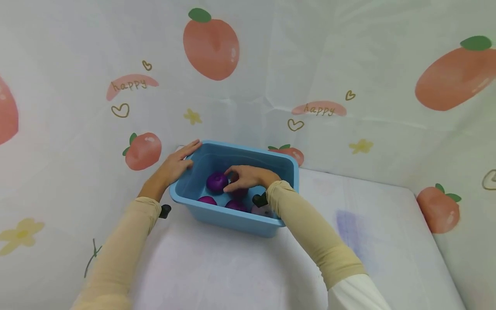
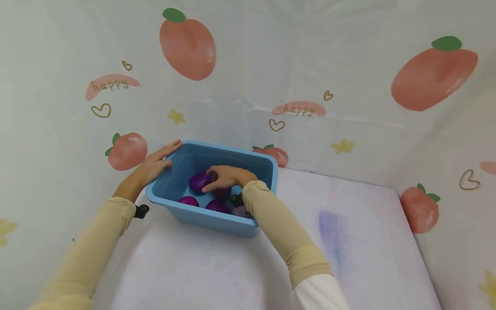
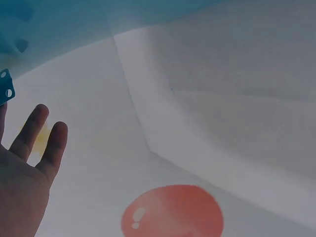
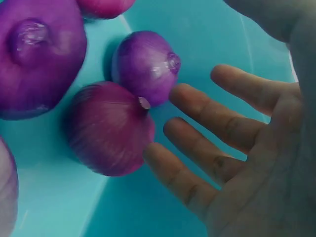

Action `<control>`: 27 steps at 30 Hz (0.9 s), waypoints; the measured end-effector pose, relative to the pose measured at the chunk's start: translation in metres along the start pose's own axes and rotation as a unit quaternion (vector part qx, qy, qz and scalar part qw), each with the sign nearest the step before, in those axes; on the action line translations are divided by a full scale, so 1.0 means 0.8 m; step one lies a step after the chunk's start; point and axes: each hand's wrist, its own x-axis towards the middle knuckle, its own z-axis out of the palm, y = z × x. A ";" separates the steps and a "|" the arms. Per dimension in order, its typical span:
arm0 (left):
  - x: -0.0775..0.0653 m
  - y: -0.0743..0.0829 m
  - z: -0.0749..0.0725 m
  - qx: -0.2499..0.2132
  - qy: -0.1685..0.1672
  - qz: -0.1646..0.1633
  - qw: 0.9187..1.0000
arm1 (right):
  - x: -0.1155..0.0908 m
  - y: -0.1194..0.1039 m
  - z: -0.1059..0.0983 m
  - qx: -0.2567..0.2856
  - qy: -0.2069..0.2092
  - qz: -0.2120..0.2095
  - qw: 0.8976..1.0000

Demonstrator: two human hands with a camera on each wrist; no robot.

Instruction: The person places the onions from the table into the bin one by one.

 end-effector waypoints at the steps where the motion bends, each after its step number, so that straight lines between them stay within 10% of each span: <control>1: 0.001 0.001 0.000 0.013 -0.001 0.006 1.000 | -0.001 0.001 -0.002 0.001 0.005 -0.002 1.000; 17: 0.020 0.035 -0.022 0.095 -0.074 0.038 0.992 | -0.065 0.006 -0.063 0.127 0.151 -0.070 0.978; 27: 0.016 0.101 -0.056 0.185 0.008 0.056 0.981 | -0.134 0.035 -0.086 0.053 0.307 -0.039 0.950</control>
